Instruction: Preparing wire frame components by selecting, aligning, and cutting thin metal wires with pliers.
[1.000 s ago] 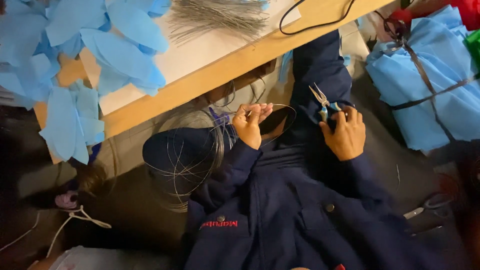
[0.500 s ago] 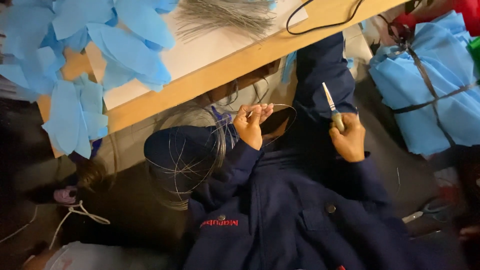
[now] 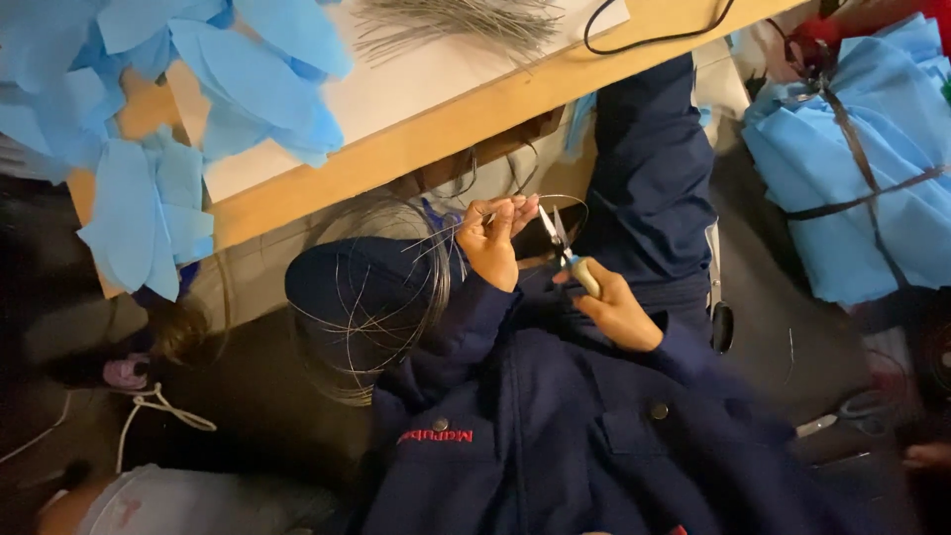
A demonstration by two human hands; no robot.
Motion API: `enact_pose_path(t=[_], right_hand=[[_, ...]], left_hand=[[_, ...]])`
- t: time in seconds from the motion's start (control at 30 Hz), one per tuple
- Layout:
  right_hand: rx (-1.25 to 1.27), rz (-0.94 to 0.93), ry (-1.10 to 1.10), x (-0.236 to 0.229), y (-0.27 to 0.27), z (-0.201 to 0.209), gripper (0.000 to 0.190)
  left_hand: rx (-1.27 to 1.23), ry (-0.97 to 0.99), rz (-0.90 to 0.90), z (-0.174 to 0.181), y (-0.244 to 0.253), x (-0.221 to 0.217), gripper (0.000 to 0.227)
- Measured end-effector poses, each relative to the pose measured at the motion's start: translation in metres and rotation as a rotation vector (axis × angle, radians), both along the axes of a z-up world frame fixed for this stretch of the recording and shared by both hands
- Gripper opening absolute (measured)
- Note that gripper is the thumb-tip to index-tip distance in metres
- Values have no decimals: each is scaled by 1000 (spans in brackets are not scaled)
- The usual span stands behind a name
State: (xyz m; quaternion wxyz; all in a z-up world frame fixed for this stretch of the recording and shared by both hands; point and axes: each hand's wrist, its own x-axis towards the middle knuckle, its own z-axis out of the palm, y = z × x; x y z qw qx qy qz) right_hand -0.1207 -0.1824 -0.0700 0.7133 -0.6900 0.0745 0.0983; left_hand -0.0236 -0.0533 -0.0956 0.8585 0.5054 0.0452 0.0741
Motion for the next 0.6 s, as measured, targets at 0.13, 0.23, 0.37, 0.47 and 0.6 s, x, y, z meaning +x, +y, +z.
enact_pose_path(t=[0.13, 0.23, 0.37, 0.47, 0.6], right_hand=[[-66, -31, -16, 16, 6, -17, 27], [-83, -87, -54, 23, 13, -15, 29], [-89, -98, -114, 28, 15, -20, 23], [-94, -81, -150, 29, 17, -16, 19], [-143, -72, -206, 29, 17, -16, 15]], left_hand=[[-7, 5, -8, -9, 0, -2, 9], [-18, 15, -25, -11, 0, -4, 8], [-45, 17, -24, -11, -1, -5, 8], [-57, 15, -15, -11, -2, -6, 10], [-59, 11, -26, -9, -2, -6, 10]])
